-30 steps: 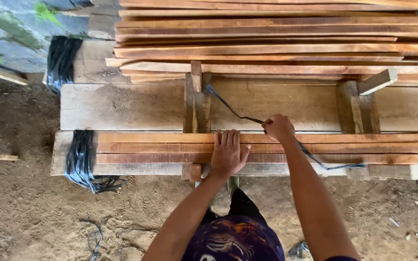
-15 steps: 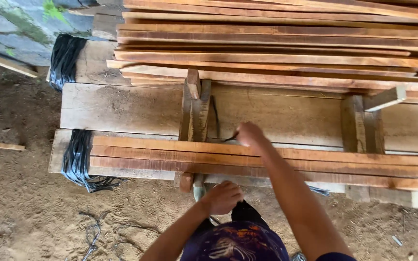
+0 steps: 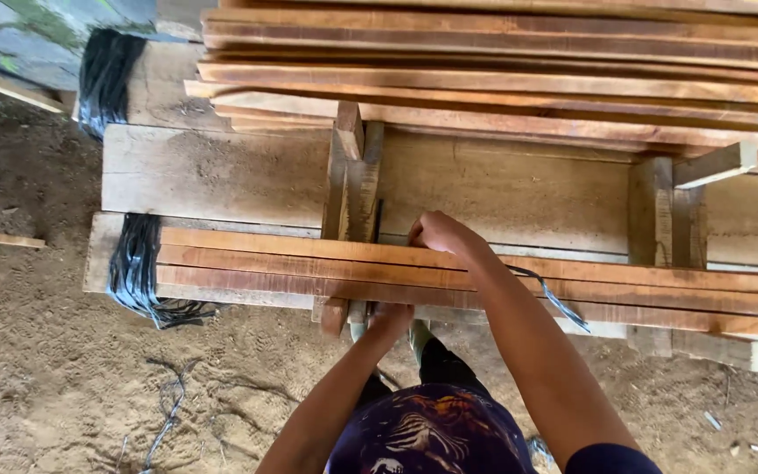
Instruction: Bundling several long wooden slats together using plastic or wire ties.
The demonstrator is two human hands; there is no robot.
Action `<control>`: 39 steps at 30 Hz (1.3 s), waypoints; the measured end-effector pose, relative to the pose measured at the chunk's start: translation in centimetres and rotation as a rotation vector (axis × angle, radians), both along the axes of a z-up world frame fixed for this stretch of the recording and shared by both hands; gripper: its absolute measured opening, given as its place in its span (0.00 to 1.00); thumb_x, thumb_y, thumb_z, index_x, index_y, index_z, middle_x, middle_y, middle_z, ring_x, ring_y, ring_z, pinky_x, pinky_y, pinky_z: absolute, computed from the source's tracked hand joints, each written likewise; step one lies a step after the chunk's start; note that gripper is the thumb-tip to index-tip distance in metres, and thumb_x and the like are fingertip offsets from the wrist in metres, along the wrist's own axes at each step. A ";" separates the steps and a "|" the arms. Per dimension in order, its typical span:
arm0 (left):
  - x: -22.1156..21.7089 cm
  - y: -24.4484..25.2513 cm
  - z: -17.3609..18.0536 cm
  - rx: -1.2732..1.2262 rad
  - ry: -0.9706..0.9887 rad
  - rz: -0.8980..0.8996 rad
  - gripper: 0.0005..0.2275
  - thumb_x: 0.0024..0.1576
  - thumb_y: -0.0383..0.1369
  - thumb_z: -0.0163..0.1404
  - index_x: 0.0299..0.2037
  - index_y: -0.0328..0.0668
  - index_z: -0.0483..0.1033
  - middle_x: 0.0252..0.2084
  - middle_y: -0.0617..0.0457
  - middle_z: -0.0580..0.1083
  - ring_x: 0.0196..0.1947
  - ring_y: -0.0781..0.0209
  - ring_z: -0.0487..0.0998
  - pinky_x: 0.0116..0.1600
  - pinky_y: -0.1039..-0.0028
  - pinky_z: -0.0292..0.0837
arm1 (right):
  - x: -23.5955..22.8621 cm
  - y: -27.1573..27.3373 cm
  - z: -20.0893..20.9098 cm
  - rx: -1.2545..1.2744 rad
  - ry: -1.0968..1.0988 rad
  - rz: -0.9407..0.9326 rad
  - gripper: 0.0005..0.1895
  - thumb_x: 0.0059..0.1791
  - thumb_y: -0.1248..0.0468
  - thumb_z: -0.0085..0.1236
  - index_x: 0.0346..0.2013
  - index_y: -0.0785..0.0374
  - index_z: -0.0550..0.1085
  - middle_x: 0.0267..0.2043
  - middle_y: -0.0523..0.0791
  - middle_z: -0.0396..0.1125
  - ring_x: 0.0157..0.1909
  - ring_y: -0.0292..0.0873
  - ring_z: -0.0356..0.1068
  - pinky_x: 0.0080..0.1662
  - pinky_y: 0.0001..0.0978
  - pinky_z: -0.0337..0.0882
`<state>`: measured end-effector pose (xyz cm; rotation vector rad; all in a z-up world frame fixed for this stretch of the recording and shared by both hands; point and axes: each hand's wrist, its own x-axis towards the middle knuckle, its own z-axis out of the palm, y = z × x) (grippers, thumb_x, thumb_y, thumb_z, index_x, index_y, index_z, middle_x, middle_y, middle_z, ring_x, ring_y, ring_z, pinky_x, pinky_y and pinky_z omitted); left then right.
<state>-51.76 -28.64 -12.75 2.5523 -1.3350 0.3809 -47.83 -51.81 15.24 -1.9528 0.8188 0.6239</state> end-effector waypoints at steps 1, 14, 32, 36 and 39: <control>0.7 0.2 0.8 -0.008 -0.008 0.002 0.14 0.51 0.50 0.52 0.19 0.57 0.72 0.14 0.54 0.62 0.12 0.53 0.68 0.11 0.65 0.62 | 0.1 -0.2 -0.3 -0.008 -0.008 0.002 0.12 0.50 0.61 0.59 0.42 0.62 0.84 0.44 0.58 0.77 0.49 0.66 0.75 0.52 0.53 0.75; 3.8 5.5 12.1 -0.061 0.426 -0.353 0.11 0.54 0.25 0.47 0.46 0.30 0.76 0.52 0.31 0.72 0.54 0.26 0.74 0.54 0.44 0.72 | 1.8 3.5 6.2 0.062 -0.359 -0.162 0.15 0.45 0.63 0.62 0.45 0.63 0.80 0.38 0.50 0.77 0.32 0.43 0.74 0.39 0.35 0.74; 7.6 6.2 33.9 -0.069 1.521 -0.141 0.19 0.60 0.24 0.39 0.59 0.44 0.75 0.46 0.38 0.78 0.48 0.45 0.81 0.50 0.56 0.82 | -1.9 9.3 12.3 0.389 -0.707 -0.394 0.07 0.51 0.69 0.59 0.42 0.71 0.77 0.30 0.52 0.72 0.28 0.41 0.70 0.34 0.30 0.73; 7.2 6.8 31.4 -0.246 1.407 -0.281 0.16 0.63 0.21 0.42 0.59 0.41 0.74 0.44 0.42 0.80 0.47 0.49 0.84 0.47 0.59 0.85 | -1.9 10.8 14.0 0.481 -0.906 -0.459 0.12 0.57 0.63 0.52 0.41 0.71 0.77 0.29 0.56 0.72 0.27 0.45 0.72 0.35 0.33 0.74; 6.6 7.0 33.5 -0.359 1.412 -0.268 0.11 0.66 0.24 0.44 0.54 0.31 0.77 0.42 0.37 0.81 0.44 0.48 0.84 0.45 0.57 0.85 | -2.1 11.2 12.7 0.534 -1.006 -0.515 0.13 0.56 0.64 0.48 0.43 0.72 0.77 0.30 0.56 0.71 0.28 0.45 0.73 0.37 0.33 0.75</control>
